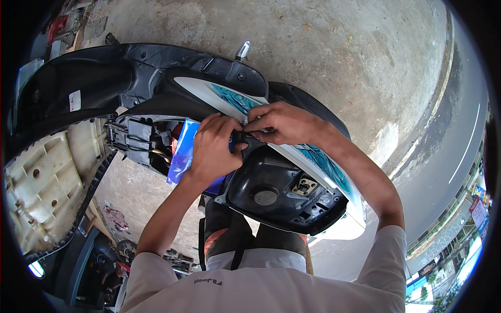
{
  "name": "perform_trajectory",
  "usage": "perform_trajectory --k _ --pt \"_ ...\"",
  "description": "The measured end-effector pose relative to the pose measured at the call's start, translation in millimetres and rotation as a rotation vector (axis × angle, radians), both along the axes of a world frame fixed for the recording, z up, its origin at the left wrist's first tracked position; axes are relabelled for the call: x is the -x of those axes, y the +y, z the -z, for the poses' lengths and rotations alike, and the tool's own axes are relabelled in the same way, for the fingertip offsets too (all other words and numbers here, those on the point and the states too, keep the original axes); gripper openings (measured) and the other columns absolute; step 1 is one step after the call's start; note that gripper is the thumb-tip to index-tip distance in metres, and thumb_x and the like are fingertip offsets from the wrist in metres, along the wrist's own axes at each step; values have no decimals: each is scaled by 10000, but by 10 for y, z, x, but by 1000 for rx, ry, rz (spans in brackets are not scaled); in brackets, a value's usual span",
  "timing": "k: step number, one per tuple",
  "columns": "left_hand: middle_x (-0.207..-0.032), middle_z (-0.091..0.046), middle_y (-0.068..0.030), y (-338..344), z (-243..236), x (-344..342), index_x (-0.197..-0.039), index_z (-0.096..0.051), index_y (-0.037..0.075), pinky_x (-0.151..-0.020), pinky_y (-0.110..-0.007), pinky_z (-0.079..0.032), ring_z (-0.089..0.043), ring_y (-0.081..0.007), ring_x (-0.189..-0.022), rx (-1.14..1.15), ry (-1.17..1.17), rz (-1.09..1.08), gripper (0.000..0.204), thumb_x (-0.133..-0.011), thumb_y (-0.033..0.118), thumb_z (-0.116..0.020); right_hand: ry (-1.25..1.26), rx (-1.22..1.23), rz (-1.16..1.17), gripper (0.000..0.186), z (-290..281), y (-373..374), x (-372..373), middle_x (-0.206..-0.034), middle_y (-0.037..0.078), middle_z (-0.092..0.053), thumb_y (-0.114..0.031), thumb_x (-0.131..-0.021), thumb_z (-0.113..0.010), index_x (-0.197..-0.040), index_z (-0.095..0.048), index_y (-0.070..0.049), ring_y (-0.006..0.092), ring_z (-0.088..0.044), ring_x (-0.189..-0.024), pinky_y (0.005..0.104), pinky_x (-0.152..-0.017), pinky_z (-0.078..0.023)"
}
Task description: Repairing a motorcycle by removing and adjusting body panels using a screwdriver.
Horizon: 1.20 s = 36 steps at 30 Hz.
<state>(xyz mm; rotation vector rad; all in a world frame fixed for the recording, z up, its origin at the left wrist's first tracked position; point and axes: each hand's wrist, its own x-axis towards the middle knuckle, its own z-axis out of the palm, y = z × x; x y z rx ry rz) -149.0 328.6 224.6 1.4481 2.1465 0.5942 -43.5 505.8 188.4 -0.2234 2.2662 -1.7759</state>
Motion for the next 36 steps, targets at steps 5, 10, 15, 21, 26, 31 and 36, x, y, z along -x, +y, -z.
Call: perform_trajectory --k 5,10,15,21,26,31,36 --pt "-841 -610 -99 94 -205 75 -829 -440 43 -726 -402 -448 -581 -316 -833 52 -137 -136 430 -527 -19 -739 133 -200 -97 221 -190 73 60 -883 117 -549 -42 -743 -593 -959 -618 -3 276 -584 -837 369 -717 -480" --pt "-752 -565 -90 68 -71 -20 -756 -514 70 -736 -416 -419 -555 -319 -785 -17 -63 -123 356 -473 26 -725 158 -284 -192 259 -54 -22 120 -906 168 -549 -152 -724 -602 -907 -559 25 352 -598 -785 427 -697 -492" --pt "-719 -565 -106 -78 84 -126 -748 -512 93 -684 -438 -448 -560 -324 -741 -92 9 -167 327 -494 118 -716 103 -399 -280 363 10 -158 90 -974 198 -478 -180 -776 -557 -1045 -437 33 371 -552 -861 445 -719 -470" --pt "-677 -586 -141 -43 84 -170 -745 -510 72 -624 -470 -481 -595 -365 -684 -29 31 -201 295 -537 185 -685 7 -292 -293 191 -85 -100 175 -797 145 -543 -150 -735 -566 -831 -551 15 293 -567 -744 399 -643 -480" --pt "-675 -603 -128 61 75 -174 -744 -538 86 -622 -469 -486 -601 -359 -668 24 2 -247 275 -534 183 -687 -407 -2 84 195 -171 -103 118 -727 107 -620 -30 -622 -541 -788 -630 20 201 -623 -604 334 -429 -528" --pt "-667 -611 -111 108 111 -157 -754 -553 94 -597 -467 -489 -605 -350 -645 -1 5 -262 278 -538 196 -695 -506 53 90 254 47 -101 176 -723 109 -633 -7 -559 -525 -778 -654 5 214 -629 -618 351 -473 -550" --pt "-669 -628 -125 105 99 -158 -751 -578 109 -620 -460 -504 -621 -346 -661 36 15 -294 269 -539 203 -714 -134 -36 82 251 233 -108 120 -642 74 -627 -61 -534 -552 -750 -677 -36 207 -621 -601 292 -499 -477"
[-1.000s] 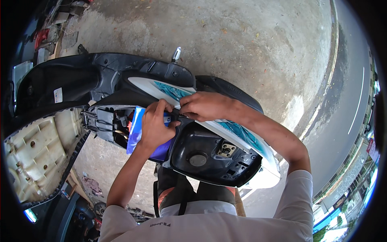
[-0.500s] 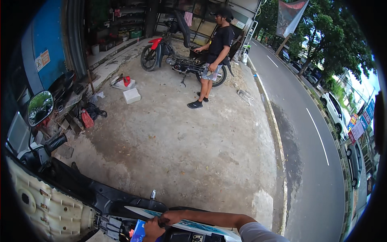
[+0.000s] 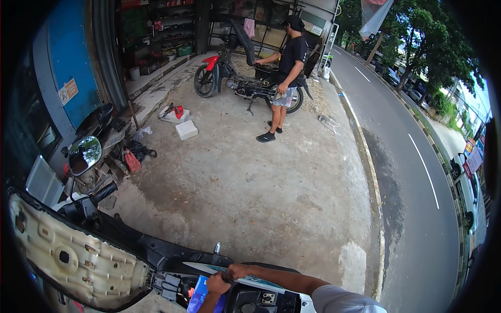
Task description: Repairing a motorcycle by removing and adjusting body panels using a screwdriver.
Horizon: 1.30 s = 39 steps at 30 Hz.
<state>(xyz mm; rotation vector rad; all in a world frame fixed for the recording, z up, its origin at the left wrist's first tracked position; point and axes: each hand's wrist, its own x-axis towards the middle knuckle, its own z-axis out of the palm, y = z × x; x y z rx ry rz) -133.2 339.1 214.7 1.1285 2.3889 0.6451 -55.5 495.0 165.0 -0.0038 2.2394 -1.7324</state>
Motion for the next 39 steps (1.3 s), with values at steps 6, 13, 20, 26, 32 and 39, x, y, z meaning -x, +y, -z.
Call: perform_trajectory --k 6,13,20,26,32,39 --pt "-692 -630 -126 5 54 -15 -748 -572 97 -623 -474 -496 -616 -359 -671 -8 8 0 232 -558 172 -682 -437 5 148 232 -395 -120 41 -704 167 -637 -177 -723 -618 -798 -638 41 222 -637 -580 334 -457 -555" --pt "-725 -638 -154 5 46 -23 -764 -585 82 -651 -463 -509 -617 -378 -708 29 38 -1 234 -557 152 -667 -421 -340 66 166 -334 -164 166 -662 203 -633 -91 -675 -585 -695 -635 66 292 -654 -573 344 -504 -546" --pt "-675 -634 -140 -23 60 -18 -712 -581 81 -625 -463 -500 -622 -355 -663 -26 76 2 184 -584 154 -691 -134 -324 76 179 -119 -166 97 -691 149 -646 -163 -605 -621 -721 -672 -37 279 -645 -666 391 -611 -497" --pt "-668 -635 -133 5 1 -26 -700 -576 77 -618 -458 -500 -622 -354 -650 -26 84 -2 177 -600 162 -694 -146 -305 204 178 -13 -245 98 -723 167 -648 -171 -620 -608 -722 -684 -46 298 -643 -679 390 -646 -501" --pt "-836 -637 -158 -21 61 -88 -804 -605 67 -751 -433 -500 -610 -341 -842 80 65 89 260 -561 141 -656 -312 104 651 174 37 -258 -121 -666 102 -642 -137 -712 -608 -806 -677 -8 189 -637 -598 316 -549 -529" --pt "-953 -619 -152 -166 193 -286 -914 -643 50 -1004 -478 -318 -572 -318 -955 -16 322 225 300 -643 155 -570 -362 597 1147 273 -300 -437 -1037 -665 69 -595 -258 -856 -618 -881 -636 13 160 -611 -586 295 -514 -531"
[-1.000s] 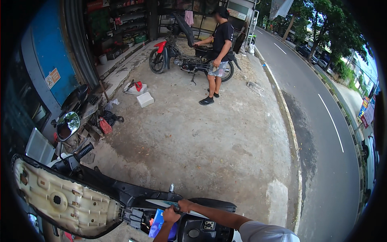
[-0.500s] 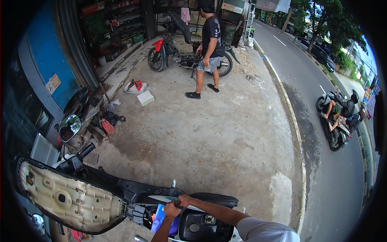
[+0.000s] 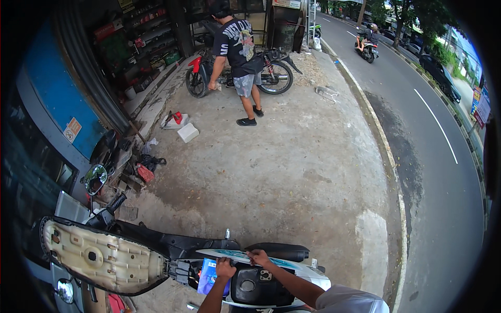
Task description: Repairing a motorcycle by removing and adjusting body panels using a screwdriver.
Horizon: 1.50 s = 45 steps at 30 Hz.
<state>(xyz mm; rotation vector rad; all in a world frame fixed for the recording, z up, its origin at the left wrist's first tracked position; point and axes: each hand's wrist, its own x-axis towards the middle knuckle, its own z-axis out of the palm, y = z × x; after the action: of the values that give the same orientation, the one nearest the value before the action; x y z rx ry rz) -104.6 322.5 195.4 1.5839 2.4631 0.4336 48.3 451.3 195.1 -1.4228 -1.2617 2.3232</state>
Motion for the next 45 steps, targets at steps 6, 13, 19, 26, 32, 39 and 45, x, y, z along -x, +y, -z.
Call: perform_trajectory --k 6,13,19,26,32,39,45 --pt "-1306 -419 -207 7 107 -386 -1178 -488 -10 -1079 -477 -187 -299 -344 -1287 248 100 -221 531 -709 226 -571 169 196 20 148 -433 -273 -953 -885 117 -637 -73 -833 -587 -959 -602 3 206 -645 -766 340 -669 -556" --pt "-1343 -327 -235 -160 -677 -1066 -1213 -437 21 -1067 -489 -220 -311 -383 -1261 -192 -121 -477 577 -665 90 -603 196 220 -5 234 -931 -78 -1485 -837 97 -622 -92 -815 -570 -1015 -589 27 198 -619 -738 330 -689 -536" --pt "-1275 -357 -221 -1293 -853 -1764 -1161 -442 36 -988 -478 -341 -383 -435 -1153 -303 -212 -741 527 -650 16 -568 -69 226 -243 238 -1219 34 -1429 -770 58 -605 -167 -821 -606 -988 -612 3 145 -598 -676 280 -634 -527" --pt "-1227 -411 -210 -2613 -413 -2580 -1196 -449 68 -963 -469 -369 -388 -393 -1175 559 -778 -1428 577 -675 232 -636 -99 311 -785 214 -1344 -1095 -379 -758 46 -583 -161 -835 -581 -981 -605 -7 123 -542 -647 255 -590 -444" --pt "-1250 -408 -209 -3231 -419 -2931 -1229 -440 94 -963 -488 -363 -375 -390 -1190 560 -875 -1512 628 -686 327 -653 -143 291 -1008 178 -636 -2551 200 -815 98 -649 -101 -817 -608 -966 -592 -5 145 -609 -661 271 -593 -507" --pt "-1249 -350 -299 -3653 405 -3248 -1335 -354 141 -960 -520 -277 -392 -414 -1094 813 -850 -1442 766 -657 344 -648 -312 146 -1129 70 1709 -3843 127 -662 34 -614 -137 -806 -645 -823 -649 -69 99 -553 -495 243 -433 -447" --pt "-1026 -401 -269 -3971 730 -3068 -1341 -344 145 -871 -479 -319 -413 -408 -968 722 -731 -1433 809 -584 224 -621 -508 -888 -2134 272 3985 -4302 416 -966 197 -632 -171 -740 -542 -957 -652 -50 333 -606 -940 408 -812 -487"
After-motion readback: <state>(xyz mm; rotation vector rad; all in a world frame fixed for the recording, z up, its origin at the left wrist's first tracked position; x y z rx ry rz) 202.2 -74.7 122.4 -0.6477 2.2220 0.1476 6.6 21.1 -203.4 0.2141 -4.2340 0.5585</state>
